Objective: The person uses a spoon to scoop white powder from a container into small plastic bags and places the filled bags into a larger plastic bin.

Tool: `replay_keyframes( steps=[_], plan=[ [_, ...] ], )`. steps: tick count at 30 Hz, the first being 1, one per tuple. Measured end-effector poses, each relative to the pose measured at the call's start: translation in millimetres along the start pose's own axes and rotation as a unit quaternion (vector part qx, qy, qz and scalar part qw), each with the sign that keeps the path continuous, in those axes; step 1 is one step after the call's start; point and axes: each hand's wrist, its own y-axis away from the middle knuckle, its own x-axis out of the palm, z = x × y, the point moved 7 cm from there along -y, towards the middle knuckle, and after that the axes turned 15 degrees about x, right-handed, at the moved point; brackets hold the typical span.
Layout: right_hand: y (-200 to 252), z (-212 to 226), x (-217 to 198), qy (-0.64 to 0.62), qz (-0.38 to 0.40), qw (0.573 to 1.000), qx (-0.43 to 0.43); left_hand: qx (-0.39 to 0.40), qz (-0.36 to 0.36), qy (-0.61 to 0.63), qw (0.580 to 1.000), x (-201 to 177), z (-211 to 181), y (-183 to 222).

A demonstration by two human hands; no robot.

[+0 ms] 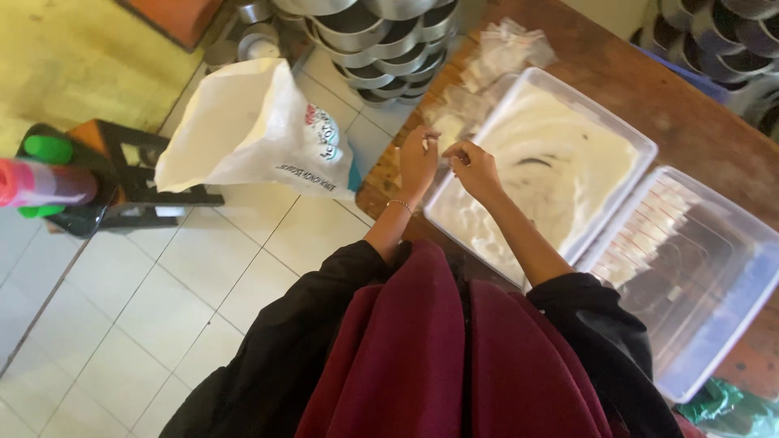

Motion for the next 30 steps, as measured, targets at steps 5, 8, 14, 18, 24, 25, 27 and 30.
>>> replay_keyframes(
  steps=[5,8,14,18,24,25,27,30],
  plan=[
    [-31,15,43,0.117,-0.005,0.990,-0.073,-0.081,-0.010,0.014,0.997,-26,85,19],
    [-49,16,63,0.167,-0.012,0.979,-0.120,-0.085,0.023,-0.035,0.996,-32,122,33],
    [-82,-9,90,0.281,-0.060,0.955,-0.069,-0.130,0.156,-0.085,0.975,-36,121,48],
    [-86,-15,93,0.287,-0.055,0.956,-0.025,-0.138,0.195,-0.097,0.966,-33,115,45],
    [-112,10,59,0.366,-0.107,0.924,0.003,-0.144,0.250,-0.092,0.953,-27,110,29],
    [-125,1,52,0.366,-0.108,0.924,0.003,-0.143,0.250,-0.092,0.953,-29,105,25],
    [-146,-4,30,0.378,-0.202,0.900,-0.071,-0.168,0.277,-0.111,0.940,-31,98,17],
    [-141,2,12,0.432,-0.232,0.866,-0.099,-0.146,0.282,-0.129,0.940,-31,92,9]
  ],
)
